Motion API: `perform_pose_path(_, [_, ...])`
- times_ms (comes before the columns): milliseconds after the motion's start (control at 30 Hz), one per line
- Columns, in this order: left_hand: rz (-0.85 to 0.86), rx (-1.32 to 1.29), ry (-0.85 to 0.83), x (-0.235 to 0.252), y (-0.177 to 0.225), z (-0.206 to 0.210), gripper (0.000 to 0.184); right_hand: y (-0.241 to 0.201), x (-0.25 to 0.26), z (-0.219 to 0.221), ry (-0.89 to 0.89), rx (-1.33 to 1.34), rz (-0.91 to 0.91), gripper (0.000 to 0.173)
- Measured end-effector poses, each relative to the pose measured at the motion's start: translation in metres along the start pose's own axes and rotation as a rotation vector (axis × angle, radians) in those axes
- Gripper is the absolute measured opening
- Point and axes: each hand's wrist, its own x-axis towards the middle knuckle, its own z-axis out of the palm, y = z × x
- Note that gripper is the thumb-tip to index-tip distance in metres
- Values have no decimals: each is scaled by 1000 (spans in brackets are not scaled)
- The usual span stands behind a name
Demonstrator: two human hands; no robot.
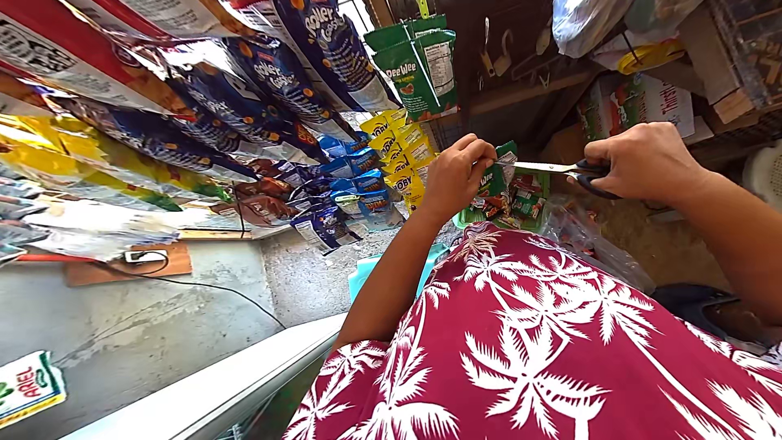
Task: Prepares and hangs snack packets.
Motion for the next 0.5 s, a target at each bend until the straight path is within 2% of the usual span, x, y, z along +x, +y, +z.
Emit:
perform_pose_path(300, [-8, 19, -6, 1, 0, 0, 14, -7, 1, -10, -28, -52, 5, 24])
perform_pose_path(500, [-139, -220, -169, 12, 5, -19, 15, 9, 9, -7, -231, 280, 98, 36])
